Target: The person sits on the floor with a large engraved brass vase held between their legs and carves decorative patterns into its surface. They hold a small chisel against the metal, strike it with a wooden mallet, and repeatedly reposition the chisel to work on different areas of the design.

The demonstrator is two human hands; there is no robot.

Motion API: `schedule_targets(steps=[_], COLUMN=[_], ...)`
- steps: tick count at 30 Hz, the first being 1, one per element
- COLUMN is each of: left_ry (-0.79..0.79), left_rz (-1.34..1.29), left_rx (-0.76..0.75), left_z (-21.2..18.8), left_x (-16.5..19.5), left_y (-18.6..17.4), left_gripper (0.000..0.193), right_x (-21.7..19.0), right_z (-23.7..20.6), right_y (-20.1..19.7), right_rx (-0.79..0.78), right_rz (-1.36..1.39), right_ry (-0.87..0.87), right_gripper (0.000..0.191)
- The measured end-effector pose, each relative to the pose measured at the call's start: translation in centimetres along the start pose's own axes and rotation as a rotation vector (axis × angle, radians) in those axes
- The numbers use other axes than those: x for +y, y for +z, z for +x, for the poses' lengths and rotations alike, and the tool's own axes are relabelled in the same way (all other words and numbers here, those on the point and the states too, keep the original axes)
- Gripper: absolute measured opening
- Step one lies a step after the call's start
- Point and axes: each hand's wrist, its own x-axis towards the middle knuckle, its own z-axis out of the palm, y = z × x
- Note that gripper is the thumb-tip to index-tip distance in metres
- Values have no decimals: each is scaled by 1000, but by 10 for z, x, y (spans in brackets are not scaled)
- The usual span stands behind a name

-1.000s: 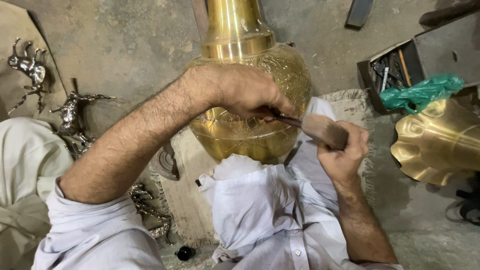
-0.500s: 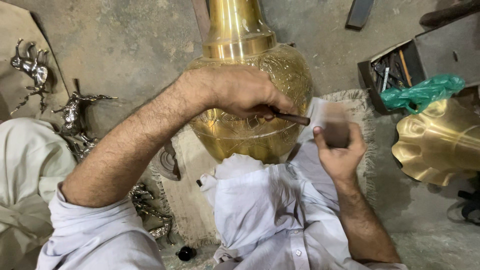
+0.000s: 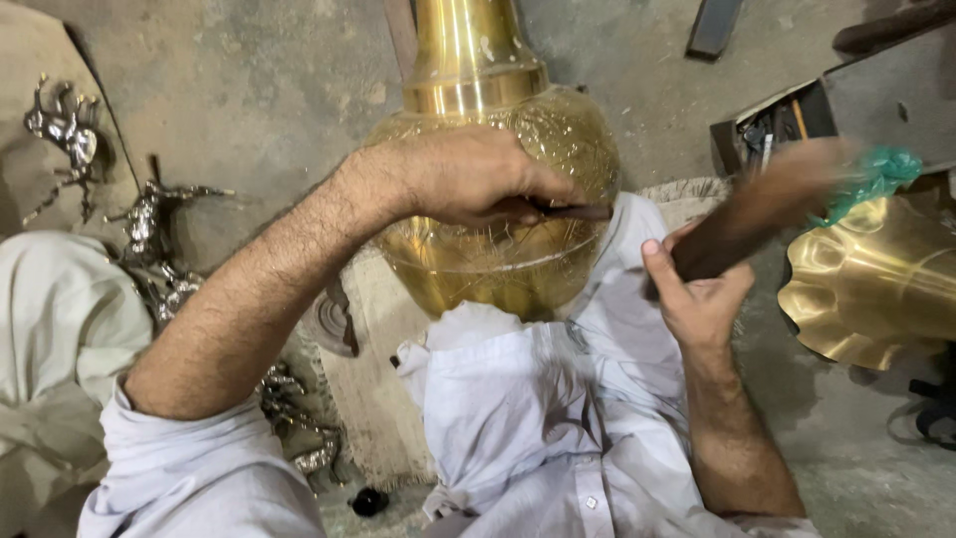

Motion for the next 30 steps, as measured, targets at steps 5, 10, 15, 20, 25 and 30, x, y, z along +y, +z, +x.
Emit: schedule_targets(steps=[5,10,15,20,25,30], left_ry=[64,28,-56,-125,-219,-199], left_rz=[-93,-148,-220,-279,-290,-284], left_rx=[95,209,269,362,409,535], left_z=[-9,-22,-31,-37,-42,-47], left_x=[-5,-2,4,9,15,16], left_y=[0,0,3,10,18,26], left_gripper=[40,42,45,44,45,46], right_x=[-3,-19,-27,-32,-46,-61], right_z=[12,24,45,68,95,110], right_y=[-6,-7,-9,-13,-13,-8], right_rx=[-77,-163,-215,-332,-431,-482], right_rz=[-178,-318,1,-225,-567,-686], right_ry=[-64,-78,35,-82,-346,-305], right_gripper=[23,30,28,29,28,39])
